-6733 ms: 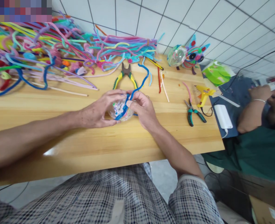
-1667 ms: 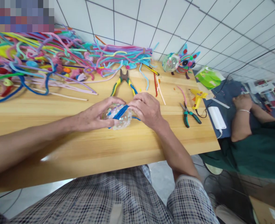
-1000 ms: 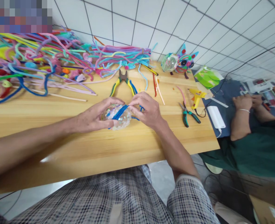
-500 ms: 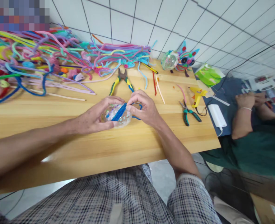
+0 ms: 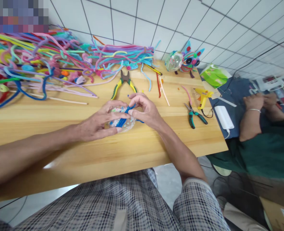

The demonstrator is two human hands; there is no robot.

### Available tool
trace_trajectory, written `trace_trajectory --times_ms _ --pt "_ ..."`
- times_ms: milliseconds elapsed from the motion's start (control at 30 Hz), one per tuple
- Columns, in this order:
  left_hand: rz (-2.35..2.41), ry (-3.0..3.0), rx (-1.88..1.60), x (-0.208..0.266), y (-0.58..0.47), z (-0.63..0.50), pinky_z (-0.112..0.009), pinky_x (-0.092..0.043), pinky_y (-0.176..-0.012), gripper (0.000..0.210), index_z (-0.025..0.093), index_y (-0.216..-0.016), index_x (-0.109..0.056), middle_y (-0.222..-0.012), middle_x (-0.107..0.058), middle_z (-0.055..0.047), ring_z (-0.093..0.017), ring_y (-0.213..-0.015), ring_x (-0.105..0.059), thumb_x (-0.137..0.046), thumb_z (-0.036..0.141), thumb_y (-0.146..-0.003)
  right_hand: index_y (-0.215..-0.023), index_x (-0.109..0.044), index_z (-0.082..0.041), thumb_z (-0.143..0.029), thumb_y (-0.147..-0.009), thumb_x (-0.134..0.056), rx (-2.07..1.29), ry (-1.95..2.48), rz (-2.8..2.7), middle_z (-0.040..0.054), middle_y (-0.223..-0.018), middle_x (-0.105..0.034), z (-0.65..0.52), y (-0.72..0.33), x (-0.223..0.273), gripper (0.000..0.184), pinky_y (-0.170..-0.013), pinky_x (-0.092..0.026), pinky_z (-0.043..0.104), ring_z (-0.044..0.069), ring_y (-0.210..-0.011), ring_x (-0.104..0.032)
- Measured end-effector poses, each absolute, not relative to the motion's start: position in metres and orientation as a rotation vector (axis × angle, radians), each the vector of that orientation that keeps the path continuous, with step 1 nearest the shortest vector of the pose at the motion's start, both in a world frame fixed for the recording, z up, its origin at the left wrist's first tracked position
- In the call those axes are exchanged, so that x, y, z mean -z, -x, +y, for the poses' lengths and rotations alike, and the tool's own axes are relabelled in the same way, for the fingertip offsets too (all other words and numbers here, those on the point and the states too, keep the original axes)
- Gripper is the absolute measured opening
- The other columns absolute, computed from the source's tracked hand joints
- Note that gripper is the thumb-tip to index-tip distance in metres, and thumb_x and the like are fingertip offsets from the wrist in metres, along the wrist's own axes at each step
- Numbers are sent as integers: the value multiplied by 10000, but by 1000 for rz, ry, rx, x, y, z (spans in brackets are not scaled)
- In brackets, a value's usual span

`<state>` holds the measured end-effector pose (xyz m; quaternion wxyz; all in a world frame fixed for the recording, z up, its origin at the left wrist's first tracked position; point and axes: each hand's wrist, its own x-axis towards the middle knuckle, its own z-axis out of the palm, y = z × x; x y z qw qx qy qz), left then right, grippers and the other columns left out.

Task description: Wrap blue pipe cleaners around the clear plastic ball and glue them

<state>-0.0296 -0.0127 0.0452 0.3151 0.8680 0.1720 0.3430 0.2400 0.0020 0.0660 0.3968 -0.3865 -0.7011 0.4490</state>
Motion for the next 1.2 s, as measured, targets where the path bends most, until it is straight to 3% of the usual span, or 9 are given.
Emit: trace_trajectory --times_ms 100,200,333,533,667,767,933,1200 --pt "470 -2279 -887 -47 29 -13 -611 -410 -1366 489 388 -1556 -619 -1701 -465 -141 -353 -1643 -441 -694 349 -1075 -1165 -713 -262 -613 -800 -945 -1247 1023 -1673 97 -1439 -694 1 -239 -65 557 -1045 -612 383 237 -1224 -728" --pt "474 -2291 -890 -48 29 -14 -616 -413 -1368 496 397 -1576 -595 -1703 -460 -142 -348 -1653 -425 -679 359 -1089 -1217 -713 -262 -649 -763 -974 -1382 1090 -1550 84 -1346 -775 2 -240 -65 651 -1021 -643 392 235 -1156 -763" --pt "458 -2300 -936 -44 28 -15 -605 -423 -1367 531 419 -1600 -569 -1697 -463 -139 -338 -1649 -432 -694 344 -1089 -1135 -801 -240 -635 -798 -962 -1567 1134 -1432 69 -1184 -858 2 -239 -70 544 -1015 -658 398 239 -1084 -801" --pt "481 -2384 -1014 -35 29 -12 -616 -452 -1336 551 380 -1623 -532 -1691 -450 -161 -340 -1645 -423 -670 295 -1097 -1007 -833 -272 -561 -736 -1033 -1660 990 -1266 50 -1303 -831 -5 -229 -78 444 -1032 -634 337 221 -1179 -779" --pt "510 -2410 -1019 -33 30 -10 -615 -458 -1329 540 383 -1625 -532 -1668 -469 -152 -331 -1637 -430 -671 321 -1106 -878 -799 -273 -560 -645 -1075 -1650 1038 -1153 24 -1318 -819 -12 -220 -77 461 -915 -641 304 209 -1102 -762" --pt "497 -2400 -1040 -33 29 -10 -629 -458 -1324 559 406 -1628 -530 -1671 -483 -137 -345 -1623 -447 -687 324 -1098 -805 -756 -269 -563 -643 -1073 -1609 1055 -1141 8 -1168 -824 -16 -215 -77 461 -858 -620 283 189 -1011 -738" --pt "490 -2391 -1051 -33 27 -10 -629 -460 -1329 568 411 -1632 -530 -1690 -466 -142 -351 -1630 -441 -691 328 -1093 -873 -762 -266 -601 -654 -1061 -1573 1068 -1132 -11 -994 -792 -19 -211 -76 500 -847 -596 277 167 -903 -703" --pt "484 -2392 -1036 -32 29 -9 -625 -447 -1341 563 408 -1624 -551 -1691 -473 -133 -354 -1638 -441 -692 328 -1086 -949 -816 -260 -572 -658 -1066 -1595 1046 -1064 5 -1058 -839 -19 -207 -71 494 -932 -617 304 188 -990 -756"
